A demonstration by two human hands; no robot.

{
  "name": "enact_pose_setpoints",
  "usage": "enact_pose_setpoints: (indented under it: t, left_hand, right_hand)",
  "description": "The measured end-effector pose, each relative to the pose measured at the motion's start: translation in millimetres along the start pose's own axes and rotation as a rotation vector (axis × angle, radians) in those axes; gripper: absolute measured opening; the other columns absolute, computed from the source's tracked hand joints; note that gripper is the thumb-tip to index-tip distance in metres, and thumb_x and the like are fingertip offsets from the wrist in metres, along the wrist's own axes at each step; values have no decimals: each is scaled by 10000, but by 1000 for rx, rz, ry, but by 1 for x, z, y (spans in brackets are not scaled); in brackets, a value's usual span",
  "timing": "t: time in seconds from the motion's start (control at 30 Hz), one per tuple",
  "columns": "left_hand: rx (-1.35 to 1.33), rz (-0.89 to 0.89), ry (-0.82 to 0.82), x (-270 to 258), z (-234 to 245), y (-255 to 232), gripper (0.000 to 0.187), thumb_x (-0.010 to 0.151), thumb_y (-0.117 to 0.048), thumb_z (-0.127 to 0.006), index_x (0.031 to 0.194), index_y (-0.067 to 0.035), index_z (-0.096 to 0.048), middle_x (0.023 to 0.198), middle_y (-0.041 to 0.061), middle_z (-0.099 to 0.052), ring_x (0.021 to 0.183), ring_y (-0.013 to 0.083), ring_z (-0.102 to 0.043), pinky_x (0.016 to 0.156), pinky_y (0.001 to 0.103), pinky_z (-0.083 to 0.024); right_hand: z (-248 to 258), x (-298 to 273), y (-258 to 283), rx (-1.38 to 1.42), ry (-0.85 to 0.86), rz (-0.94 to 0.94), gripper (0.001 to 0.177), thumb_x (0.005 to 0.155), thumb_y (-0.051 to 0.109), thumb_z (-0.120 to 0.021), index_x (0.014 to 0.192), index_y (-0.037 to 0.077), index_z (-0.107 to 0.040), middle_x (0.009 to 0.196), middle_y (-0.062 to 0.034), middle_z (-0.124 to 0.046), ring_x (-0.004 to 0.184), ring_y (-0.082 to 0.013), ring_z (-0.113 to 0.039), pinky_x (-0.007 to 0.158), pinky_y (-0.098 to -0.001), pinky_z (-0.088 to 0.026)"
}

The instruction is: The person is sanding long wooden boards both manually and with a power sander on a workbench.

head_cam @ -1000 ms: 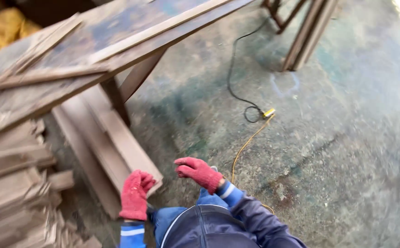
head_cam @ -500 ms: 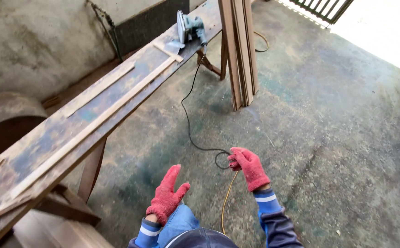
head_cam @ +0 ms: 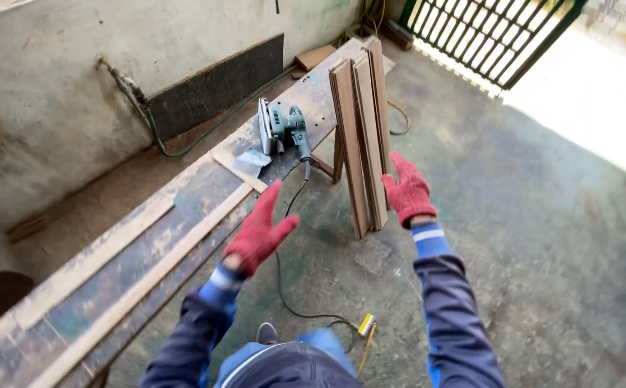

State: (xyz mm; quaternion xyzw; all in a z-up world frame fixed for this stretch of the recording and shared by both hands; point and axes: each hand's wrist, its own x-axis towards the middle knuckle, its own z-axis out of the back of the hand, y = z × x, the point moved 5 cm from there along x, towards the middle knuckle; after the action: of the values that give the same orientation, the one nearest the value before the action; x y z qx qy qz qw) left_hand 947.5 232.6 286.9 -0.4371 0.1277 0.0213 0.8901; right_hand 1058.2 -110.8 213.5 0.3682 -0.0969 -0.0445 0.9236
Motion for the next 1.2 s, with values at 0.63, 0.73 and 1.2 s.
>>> enact_pose_setpoints:
  t: [0.63,0.73,1.2]
  left_hand:
    - [-6,259,-306,580,-112,-35,669,927,-434,-683,1551,-452,-441,1637,13,-401,1493,251,-401,1246,385,-344]
    - [-20,237,-322,592,-135,-51,681,972,-300,-682,1591,-361,-407,1662,107,-341,1527,325,-329,1270,438,-299]
    - [111,-121,-574,597,-165,-61,752,966,-126,-738,1597,-125,-329,1643,124,-410,1554,344,-345,1284,460,-334]
  right_hand:
    - [-169,526,-119,-594,314,477,707,898,423,-675,1563,319,-456,1538,-71,-518,1427,-305,-475,1151,-507,-380]
    - [-170,544,-106,-695,317,664,753,871,356,-725,1563,281,-438,1515,-89,-510,1422,-319,-452,1143,-527,-355]
    - [-165,573,-149,-667,-56,1185,650,768,571,-882,1263,246,-614,1256,-47,-538,1319,-294,-467,1248,-579,-199]
